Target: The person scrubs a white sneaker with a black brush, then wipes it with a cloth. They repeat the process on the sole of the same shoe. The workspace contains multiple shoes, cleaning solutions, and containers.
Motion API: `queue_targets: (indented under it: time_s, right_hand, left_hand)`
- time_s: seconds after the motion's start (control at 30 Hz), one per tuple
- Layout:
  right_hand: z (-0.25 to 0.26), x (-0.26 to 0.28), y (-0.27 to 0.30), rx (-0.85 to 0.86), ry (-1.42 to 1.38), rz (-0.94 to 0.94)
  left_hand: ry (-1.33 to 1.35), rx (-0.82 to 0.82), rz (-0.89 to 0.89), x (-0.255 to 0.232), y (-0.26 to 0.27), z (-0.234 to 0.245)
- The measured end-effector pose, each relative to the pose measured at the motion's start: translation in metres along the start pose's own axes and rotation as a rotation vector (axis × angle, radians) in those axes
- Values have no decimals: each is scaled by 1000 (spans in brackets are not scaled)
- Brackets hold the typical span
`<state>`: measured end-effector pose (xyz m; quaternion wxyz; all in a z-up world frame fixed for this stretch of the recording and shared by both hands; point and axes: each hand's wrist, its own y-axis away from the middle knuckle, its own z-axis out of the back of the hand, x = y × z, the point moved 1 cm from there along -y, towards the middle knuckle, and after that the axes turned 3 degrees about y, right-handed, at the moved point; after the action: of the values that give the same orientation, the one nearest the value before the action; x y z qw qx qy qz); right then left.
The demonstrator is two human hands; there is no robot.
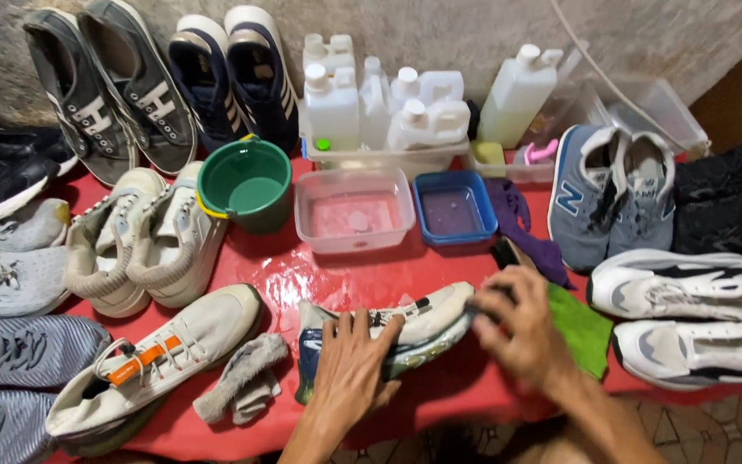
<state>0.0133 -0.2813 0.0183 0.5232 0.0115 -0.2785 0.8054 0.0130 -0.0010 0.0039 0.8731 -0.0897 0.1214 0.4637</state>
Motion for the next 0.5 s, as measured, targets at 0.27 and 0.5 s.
queue_targets:
  time_s: [0.27,0.5]
  right_hand:
    - [2,49,4,-5,50,17]
    - [6,78,-2,-43,175,-120]
  left_hand:
    - [14,42,26,1,0,-3]
    - [-31,-53,-2,1,3,-6]
